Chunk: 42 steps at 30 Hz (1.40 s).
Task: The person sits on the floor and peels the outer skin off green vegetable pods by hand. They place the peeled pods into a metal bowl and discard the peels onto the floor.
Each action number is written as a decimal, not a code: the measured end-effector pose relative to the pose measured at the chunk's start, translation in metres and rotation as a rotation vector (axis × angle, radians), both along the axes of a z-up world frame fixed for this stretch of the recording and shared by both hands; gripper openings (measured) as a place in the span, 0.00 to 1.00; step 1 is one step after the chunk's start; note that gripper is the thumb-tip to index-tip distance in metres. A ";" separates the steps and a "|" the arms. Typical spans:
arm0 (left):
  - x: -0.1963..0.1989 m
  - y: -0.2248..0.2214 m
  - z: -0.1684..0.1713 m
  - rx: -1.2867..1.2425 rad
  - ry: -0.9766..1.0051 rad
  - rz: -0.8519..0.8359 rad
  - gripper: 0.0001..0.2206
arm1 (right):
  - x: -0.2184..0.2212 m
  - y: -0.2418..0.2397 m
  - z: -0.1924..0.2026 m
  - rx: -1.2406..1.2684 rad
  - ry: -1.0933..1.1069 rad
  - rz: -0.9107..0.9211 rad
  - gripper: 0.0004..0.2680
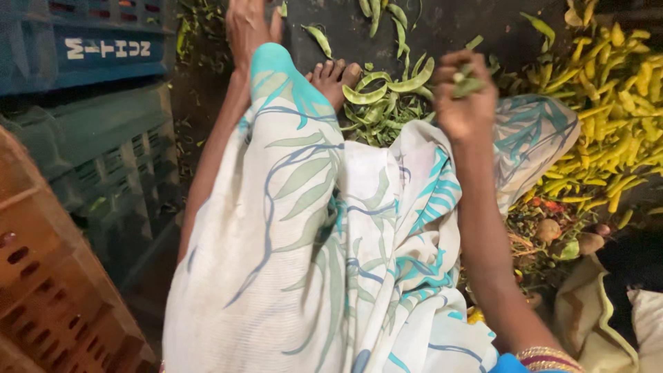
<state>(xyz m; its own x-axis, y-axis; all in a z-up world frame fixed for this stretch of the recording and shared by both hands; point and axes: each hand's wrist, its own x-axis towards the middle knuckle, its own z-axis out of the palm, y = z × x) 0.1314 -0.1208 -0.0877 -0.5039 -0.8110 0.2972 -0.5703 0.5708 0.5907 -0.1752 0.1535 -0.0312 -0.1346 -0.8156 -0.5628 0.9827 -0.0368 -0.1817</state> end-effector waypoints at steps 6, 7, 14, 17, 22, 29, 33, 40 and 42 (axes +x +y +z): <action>-0.023 0.018 -0.022 -0.166 -0.064 -0.338 0.15 | 0.028 -0.030 -0.003 0.172 0.281 0.373 0.10; -0.021 0.027 -0.024 -0.132 -0.081 -0.300 0.12 | 0.032 -0.029 0.000 0.205 0.432 0.363 0.10; -0.029 0.034 -0.015 0.514 0.293 0.000 0.05 | 0.038 -0.054 -0.003 0.251 0.896 0.513 0.11; -0.037 0.038 -0.003 0.860 0.719 -0.121 0.07 | 0.043 -0.067 -0.009 0.253 0.891 0.475 0.12; -0.053 0.055 0.050 1.030 0.729 -0.141 0.08 | 0.060 -0.108 0.001 0.061 1.067 0.504 0.08; -0.062 0.083 0.105 1.081 0.506 -0.128 0.08 | 0.062 -0.105 0.021 -0.009 1.078 0.441 0.07; -0.076 0.086 0.111 1.132 0.829 -0.194 0.09 | 0.048 -0.091 0.029 -0.071 1.072 0.469 0.07; -0.087 0.086 0.108 0.595 0.585 -0.274 0.08 | 0.046 -0.079 0.026 0.006 0.982 0.468 0.07; -0.087 0.084 0.108 0.589 0.515 -0.235 0.07 | 0.044 -0.076 0.025 -0.023 1.248 0.468 0.07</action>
